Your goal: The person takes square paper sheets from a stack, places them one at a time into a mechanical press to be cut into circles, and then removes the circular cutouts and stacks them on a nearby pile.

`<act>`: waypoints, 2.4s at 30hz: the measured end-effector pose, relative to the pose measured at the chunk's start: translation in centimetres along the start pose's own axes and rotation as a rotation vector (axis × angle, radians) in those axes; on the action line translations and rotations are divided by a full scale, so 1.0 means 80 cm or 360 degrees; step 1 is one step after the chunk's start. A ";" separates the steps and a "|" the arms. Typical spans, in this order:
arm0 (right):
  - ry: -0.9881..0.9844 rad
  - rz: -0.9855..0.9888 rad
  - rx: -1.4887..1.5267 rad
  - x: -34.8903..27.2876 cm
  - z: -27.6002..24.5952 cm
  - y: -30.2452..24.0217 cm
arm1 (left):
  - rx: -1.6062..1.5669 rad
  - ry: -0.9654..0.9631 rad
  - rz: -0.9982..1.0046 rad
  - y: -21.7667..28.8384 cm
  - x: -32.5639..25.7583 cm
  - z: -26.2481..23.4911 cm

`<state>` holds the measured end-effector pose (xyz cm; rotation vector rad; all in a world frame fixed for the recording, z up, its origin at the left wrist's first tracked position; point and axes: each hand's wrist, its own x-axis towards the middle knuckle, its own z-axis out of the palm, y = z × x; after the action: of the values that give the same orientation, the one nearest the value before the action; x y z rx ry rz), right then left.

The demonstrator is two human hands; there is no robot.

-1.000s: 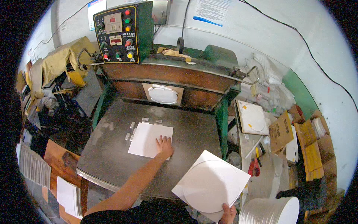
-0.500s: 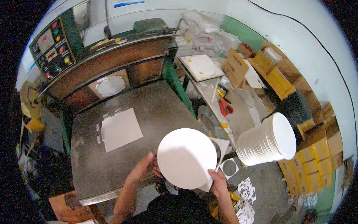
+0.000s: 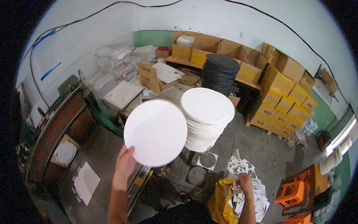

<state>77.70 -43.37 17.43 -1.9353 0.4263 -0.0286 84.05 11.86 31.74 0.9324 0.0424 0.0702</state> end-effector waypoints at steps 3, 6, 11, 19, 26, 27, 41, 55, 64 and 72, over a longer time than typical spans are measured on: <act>0.0468 -0.0009 -0.1062 0.004 -0.072 0.023 | 0.0051 -0.0136 -0.0055 -0.012 0.084 0.100; 0.0790 0.0131 -0.1684 -0.003 -0.106 0.090 | 0.0158 -0.0380 -0.0118 -0.036 0.157 0.177; 0.0760 0.0870 -0.1799 -0.033 -0.100 0.261 | 0.0310 -0.0410 -0.0310 -0.084 0.220 0.247; -0.0059 0.1625 -0.0505 -0.061 0.019 0.458 | 0.0481 -0.0285 -0.0550 -0.105 0.235 0.276; -0.0508 0.1699 0.0430 0.058 0.141 0.426 | 0.1046 -0.0165 -0.0262 -0.047 0.196 0.261; -0.0692 0.1664 0.0250 0.094 0.155 0.419 | 0.1638 -0.0091 0.0112 -0.034 0.169 0.256; -0.1944 0.0739 -0.1066 0.159 0.321 0.204 | -0.0046 0.2632 0.0200 -0.403 -0.639 -0.219; -0.2884 -0.0643 -0.1518 -0.030 0.571 0.059 | 0.0268 0.4689 -0.0126 -0.388 -1.068 -0.204; -0.2580 0.0029 -0.1552 -0.087 0.549 0.088 | -0.0572 0.4348 0.0902 -0.397 -1.130 -0.210; -0.2481 -0.0538 -0.1480 -0.092 0.494 0.079 | -0.1378 0.2819 0.1806 -0.423 -0.991 -0.091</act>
<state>77.63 -8.06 -2.75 -2.1810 -1.0943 1.5619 5.97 -8.66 0.68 -0.3243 1.0258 1.7962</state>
